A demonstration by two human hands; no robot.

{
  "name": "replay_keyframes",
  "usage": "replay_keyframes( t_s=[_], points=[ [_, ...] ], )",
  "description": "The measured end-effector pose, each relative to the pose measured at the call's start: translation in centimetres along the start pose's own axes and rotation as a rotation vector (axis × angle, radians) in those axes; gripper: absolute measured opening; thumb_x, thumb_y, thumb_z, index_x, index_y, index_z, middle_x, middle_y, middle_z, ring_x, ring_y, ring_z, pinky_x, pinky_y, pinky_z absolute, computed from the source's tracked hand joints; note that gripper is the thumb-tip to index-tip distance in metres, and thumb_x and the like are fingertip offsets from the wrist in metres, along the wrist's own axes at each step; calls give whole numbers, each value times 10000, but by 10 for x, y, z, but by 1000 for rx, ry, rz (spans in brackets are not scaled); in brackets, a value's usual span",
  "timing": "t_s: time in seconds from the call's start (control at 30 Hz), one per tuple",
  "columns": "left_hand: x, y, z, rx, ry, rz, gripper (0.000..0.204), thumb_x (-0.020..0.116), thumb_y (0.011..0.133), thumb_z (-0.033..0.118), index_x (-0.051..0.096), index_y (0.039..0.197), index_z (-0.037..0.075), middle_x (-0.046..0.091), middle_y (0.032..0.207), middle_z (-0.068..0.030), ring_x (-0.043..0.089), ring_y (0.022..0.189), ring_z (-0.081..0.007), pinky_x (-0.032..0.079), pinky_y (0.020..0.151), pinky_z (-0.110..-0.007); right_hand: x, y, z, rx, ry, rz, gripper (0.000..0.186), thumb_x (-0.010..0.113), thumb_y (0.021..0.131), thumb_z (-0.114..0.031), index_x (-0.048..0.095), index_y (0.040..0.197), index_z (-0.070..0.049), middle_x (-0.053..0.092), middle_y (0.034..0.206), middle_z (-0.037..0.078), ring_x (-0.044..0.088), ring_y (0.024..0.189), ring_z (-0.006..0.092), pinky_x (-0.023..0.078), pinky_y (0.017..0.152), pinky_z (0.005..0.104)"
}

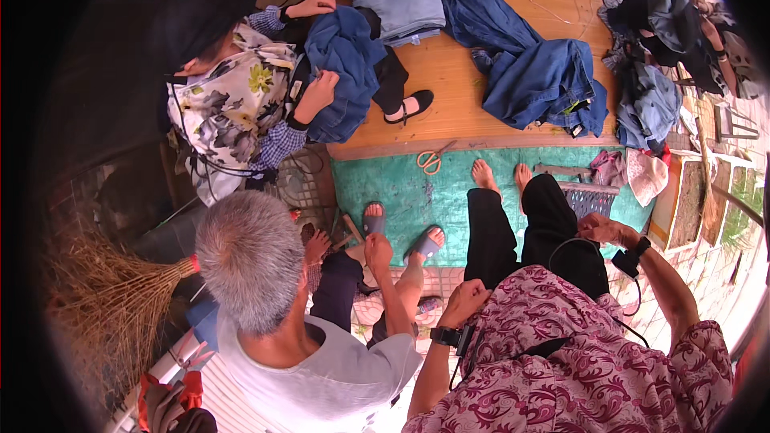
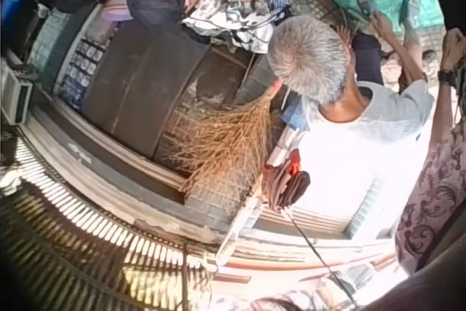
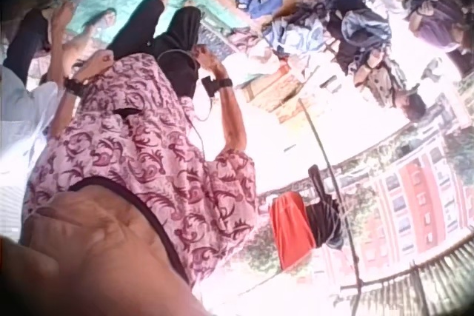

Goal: The person trims loose threads from denim pants using shears, moves a cushion, and then trims threads from the waistband and pockets of another pair of jeans.

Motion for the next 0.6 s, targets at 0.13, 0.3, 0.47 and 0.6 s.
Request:
replay_keyframes(
  t_s=[0.13, 0.3, 0.47, 0.6],
  points=[
    [-11, 15, 19, 29, 164, 26, 403, 772, 843, 391, 607, 858, 23, 517, 613, -27, 499, 576, -130, 414, 550, -313, -16, -18, -31, 42, -35, -79, 305, 613, 864, -275, 605, 788, 21, 514, 659, 52, 473, 669, 136, 400, 608, 344],
    [-13, 30, 29, 86, 290, 11, 315, 776, 827, 297, 632, 879, 21, 578, 637, -68, 556, 595, -182, 446, 574, -341, -26, -34, -50, 46, -55, -184, 316, 600, 867, -284, 549, 752, 6, 446, 654, 18, 446, 661, 127, 373, 599, 344],
    [-5, 41, 26, 107, 123, -98, 273, 743, 881, 227, 593, 879, -1, 601, 677, -29, 542, 581, -100, 416, 518, -275, -43, -37, -37, 143, -20, -214, 319, 597, 887, -294, 553, 744, -12, 449, 643, -12, 434, 627, 108, 366, 561, 335],
    [9, 21, 92, -58, -284, -278, 179, 656, 967, 133, 512, 876, 78, 456, 660, 85, 375, 582, 11, 250, 492, -199, -85, -46, 1, 181, 14, -207, 307, 628, 844, -296, 561, 712, -26, 436, 620, -10, 452, 623, 107, 367, 565, 320]
  ],
)
Point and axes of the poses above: each hand's wrist, its own y-axis towards the middle knuckle, its own x-axis out of the palm, z = x × y, the point moved 7 cm from there along y, towards the middle knuckle
